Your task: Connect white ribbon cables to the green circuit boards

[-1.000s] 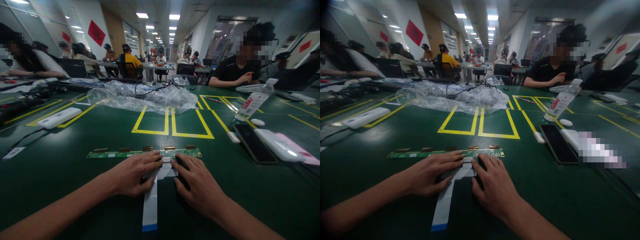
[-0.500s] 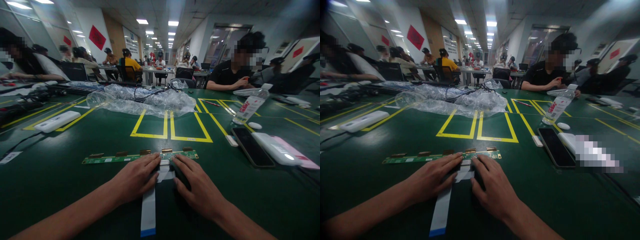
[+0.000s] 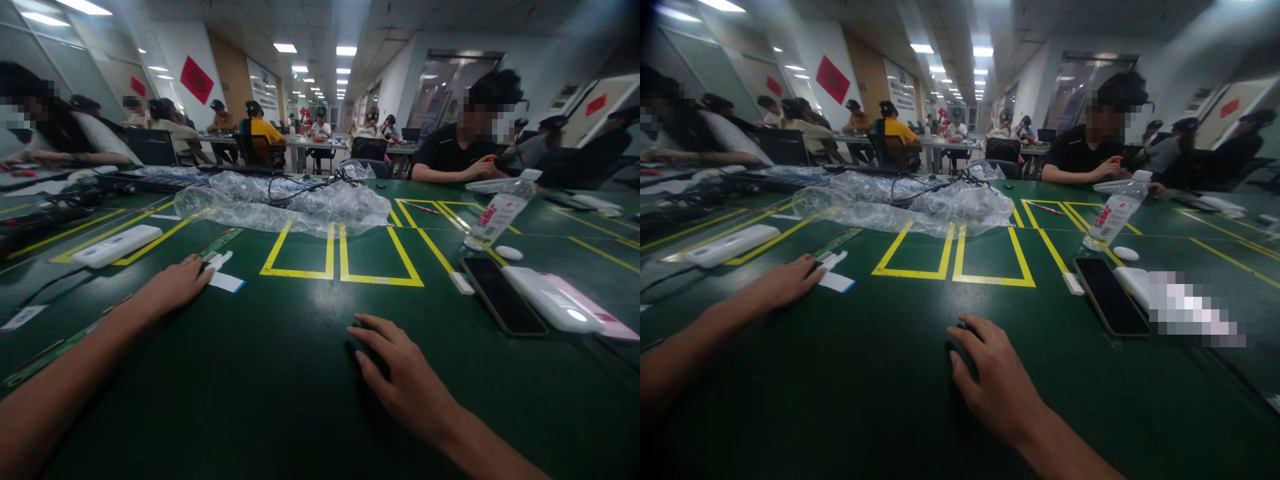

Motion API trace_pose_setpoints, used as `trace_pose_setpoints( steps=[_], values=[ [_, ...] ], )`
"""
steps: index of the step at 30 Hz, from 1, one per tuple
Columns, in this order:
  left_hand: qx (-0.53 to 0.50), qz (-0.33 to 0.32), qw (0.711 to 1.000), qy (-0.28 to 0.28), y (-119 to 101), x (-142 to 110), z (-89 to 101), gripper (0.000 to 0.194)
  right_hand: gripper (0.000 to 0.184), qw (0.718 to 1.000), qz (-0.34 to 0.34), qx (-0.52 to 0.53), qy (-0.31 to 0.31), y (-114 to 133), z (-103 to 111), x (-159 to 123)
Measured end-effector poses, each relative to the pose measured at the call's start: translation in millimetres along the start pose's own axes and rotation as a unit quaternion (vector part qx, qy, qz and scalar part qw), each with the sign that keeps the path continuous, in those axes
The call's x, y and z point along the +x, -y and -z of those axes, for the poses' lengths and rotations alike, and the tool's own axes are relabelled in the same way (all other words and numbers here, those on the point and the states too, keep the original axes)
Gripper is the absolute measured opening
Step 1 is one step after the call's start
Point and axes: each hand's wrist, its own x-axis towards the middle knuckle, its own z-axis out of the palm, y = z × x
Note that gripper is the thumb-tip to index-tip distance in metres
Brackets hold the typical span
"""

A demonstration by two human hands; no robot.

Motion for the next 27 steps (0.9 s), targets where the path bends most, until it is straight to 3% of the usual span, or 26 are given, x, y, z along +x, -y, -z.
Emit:
trace_pose_setpoints(
  steps=[3,6,11,15,17,20,24,27],
  values=[
    [0.012,0.049,0.999,0.006,29.3,4.2,-0.7,0.080,0.039,1.000,0.001,-0.001,0.006,0.3,-0.1,-1.4],
    [0.016,0.080,0.997,0.006,43.3,4.5,-3.5,0.090,0.039,1.000,0.004,-0.002,0.005,0.7,-0.2,-1.8],
    [0.006,0.115,0.993,-0.024,45.0,0.4,-10.3,0.101,0.038,1.000,0.010,-0.006,0.005,2.5,0.1,-0.7],
    [0.007,0.115,0.993,-0.036,30.8,-3.1,-9.2,0.097,0.037,1.000,0.008,-0.006,0.003,3.2,0.4,0.3],
    [0.005,0.078,0.997,-0.002,10.3,-5.9,-6.1,0.096,0.037,1.000,0.004,-0.006,0.003,2.6,0.2,1.1],
    [0.002,-0.036,0.998,0.059,-44.2,-20.5,-1.5,0.096,0.038,1.000,0.002,-0.010,0.005,1.9,-0.5,2.4],
    [-0.014,-0.222,0.973,0.054,-132.7,-66.2,1.2,0.101,0.041,0.999,0.013,-0.029,0.006,5.1,-2.1,2.2],
    [-0.043,-0.311,0.948,0.056,-174.3,-98.0,0.9,0.101,0.045,0.998,0.029,-0.048,0.013,9.0,-3.3,0.8]
  ],
)
